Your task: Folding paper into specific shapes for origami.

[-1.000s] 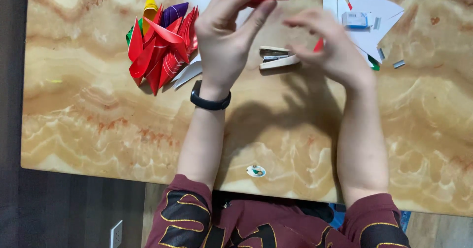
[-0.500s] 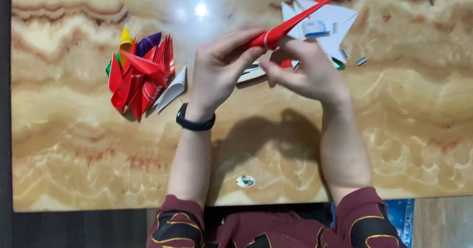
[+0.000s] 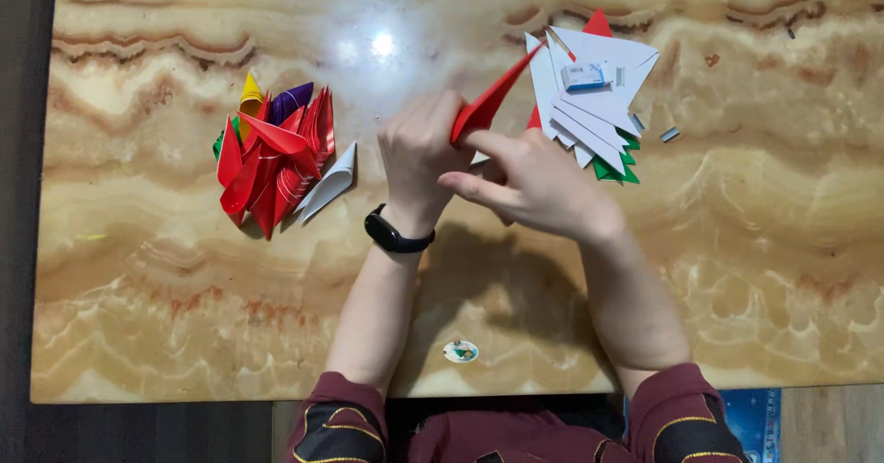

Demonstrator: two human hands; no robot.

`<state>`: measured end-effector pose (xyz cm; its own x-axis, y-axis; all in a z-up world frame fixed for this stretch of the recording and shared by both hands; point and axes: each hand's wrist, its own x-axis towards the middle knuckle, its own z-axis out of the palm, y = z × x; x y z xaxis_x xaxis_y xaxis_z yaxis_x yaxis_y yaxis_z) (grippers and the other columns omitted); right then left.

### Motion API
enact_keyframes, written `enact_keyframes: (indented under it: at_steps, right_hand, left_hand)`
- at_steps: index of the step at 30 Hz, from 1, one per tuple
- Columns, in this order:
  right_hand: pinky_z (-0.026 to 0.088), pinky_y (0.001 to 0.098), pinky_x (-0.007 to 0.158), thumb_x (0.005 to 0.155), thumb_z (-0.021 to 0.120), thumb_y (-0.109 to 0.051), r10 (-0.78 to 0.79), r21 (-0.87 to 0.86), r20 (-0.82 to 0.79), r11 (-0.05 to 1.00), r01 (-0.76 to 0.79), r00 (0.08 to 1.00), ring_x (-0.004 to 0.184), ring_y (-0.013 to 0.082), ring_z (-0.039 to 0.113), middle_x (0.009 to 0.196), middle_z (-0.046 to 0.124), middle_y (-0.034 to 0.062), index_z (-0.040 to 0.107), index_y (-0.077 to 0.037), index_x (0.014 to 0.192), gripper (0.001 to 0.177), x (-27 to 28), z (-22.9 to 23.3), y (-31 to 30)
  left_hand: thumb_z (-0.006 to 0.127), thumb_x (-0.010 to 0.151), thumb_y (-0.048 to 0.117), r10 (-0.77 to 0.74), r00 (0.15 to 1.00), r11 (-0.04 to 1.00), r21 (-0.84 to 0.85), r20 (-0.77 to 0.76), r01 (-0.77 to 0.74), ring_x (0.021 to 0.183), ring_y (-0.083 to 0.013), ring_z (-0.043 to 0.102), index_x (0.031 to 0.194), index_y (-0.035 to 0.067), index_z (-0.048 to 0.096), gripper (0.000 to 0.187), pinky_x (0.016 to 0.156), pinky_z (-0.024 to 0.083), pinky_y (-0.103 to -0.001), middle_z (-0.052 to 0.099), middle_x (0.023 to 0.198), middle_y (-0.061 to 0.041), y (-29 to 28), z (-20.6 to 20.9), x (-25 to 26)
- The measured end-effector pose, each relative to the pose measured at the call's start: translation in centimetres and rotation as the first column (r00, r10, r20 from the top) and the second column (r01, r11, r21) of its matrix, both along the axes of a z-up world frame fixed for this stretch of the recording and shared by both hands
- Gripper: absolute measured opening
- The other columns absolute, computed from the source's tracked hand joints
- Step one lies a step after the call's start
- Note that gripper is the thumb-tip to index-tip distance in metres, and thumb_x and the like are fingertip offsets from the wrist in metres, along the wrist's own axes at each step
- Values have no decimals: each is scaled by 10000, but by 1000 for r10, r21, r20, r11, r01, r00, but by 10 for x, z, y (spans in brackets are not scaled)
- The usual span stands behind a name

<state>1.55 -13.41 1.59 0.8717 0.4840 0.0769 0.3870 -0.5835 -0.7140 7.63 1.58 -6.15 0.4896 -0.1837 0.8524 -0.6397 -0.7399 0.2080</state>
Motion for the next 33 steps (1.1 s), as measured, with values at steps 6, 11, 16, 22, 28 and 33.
enact_keyframes:
  at_steps: [6,11,16,22,28,33]
  right_hand:
    - [545,518,698,985,566,-592,-145,-177,13,973,145,989,635,462,693,477,616,152,556,-97,1159,524,-8,-25,20]
    - [501,305,582,924,703,-510,-199,-29,-202,980,197,959,420,206,630,393,562,-11,540,-129,961,416,4,-10,8]
    - [535,458,665,856,762,-522,-150,-163,-196,979,118,969,585,364,693,483,645,128,529,-58,1093,571,2,-8,8]
    - [583,600,792,931,587,-690,-200,-529,-37,835,150,979,825,518,742,717,713,277,359,-129,1372,749,-22,-24,36]
    - [489,480,616,904,675,-505,-49,-274,42,960,59,998,640,366,649,646,663,210,490,-49,1378,684,-18,-3,12]
    - [397,264,310,805,767,-277,49,62,-384,998,-28,922,324,148,555,470,646,78,611,1,1287,578,-13,24,-21]
  left_hand:
    - [724,799,179,-88,994,978,-195,-64,74,551,-271,546,772,191,511,215,532,474,-320,405,605,-20,-7,-23,1]
    - [722,662,110,-195,976,949,-268,-97,163,543,-355,528,717,165,437,295,517,458,-259,367,589,-89,-13,-4,-8]
    - [689,710,110,-166,978,950,-287,-125,125,519,-317,536,689,190,443,260,514,464,-274,391,567,-70,-14,-3,-9]
    - [771,726,136,-377,903,864,-431,-207,262,559,-366,556,743,153,479,293,550,469,-274,458,597,-93,-10,1,-15]
    - [786,724,59,-482,859,793,-503,-171,344,553,-254,480,728,112,542,250,559,415,-285,493,626,-43,-1,17,-20]
    - [839,745,-10,-606,790,767,-330,-92,550,575,-213,422,795,16,640,207,556,350,-338,517,691,-47,5,41,-25]
